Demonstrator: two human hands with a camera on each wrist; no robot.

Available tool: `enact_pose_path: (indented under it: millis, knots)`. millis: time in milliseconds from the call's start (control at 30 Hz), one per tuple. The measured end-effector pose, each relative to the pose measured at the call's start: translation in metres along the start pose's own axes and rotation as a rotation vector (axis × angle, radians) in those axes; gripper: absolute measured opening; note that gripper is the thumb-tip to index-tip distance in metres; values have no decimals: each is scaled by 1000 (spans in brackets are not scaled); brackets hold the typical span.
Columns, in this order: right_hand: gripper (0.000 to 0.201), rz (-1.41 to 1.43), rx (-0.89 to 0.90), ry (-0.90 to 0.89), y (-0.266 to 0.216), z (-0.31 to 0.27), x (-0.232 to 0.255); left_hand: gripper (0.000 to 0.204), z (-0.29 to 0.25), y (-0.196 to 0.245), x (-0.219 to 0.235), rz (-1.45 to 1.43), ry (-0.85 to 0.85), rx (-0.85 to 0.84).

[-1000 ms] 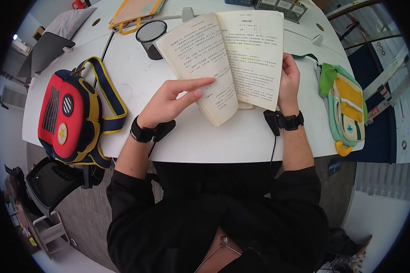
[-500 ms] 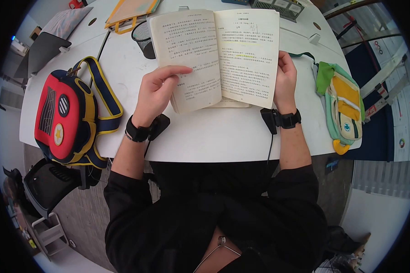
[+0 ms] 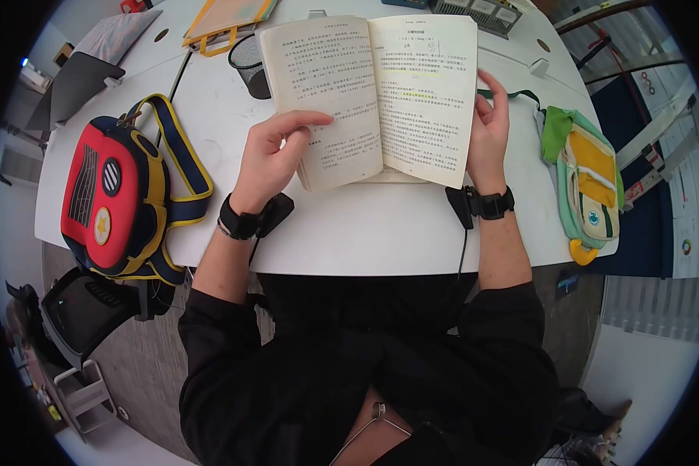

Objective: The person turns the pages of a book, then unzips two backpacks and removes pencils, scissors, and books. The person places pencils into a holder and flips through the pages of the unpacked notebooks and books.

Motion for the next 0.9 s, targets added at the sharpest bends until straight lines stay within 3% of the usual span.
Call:
enact_pose_path:
  millis: [167,333,533,833,900]
  knots:
    - [30,-32,14,4,1,1,2,28,-1,2,0,25,-16,14]
    - [24,225,-92,-33,8,5,12,29,-2,-1,-1,25,-35,0]
    - [22,24,4,-17,4,2,3,28,-2,-2,-1,22,-43,3]
    - [26,4,71,10,2,0,-2,29,-1,1,-1,25,-46,9]
    - [30,62,6,-32,6,1,8,29,-1,3,-1,30,-44,-11]
Point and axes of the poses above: each hand's wrist, its own z-axis towards the middle knuckle, its own x-axis out of the back of the hand, y = z × x, the point moved 1 cm from there along z, towards the middle knuckle, and after that the axes turned 3 degrees about z, right-handed, at the moved point
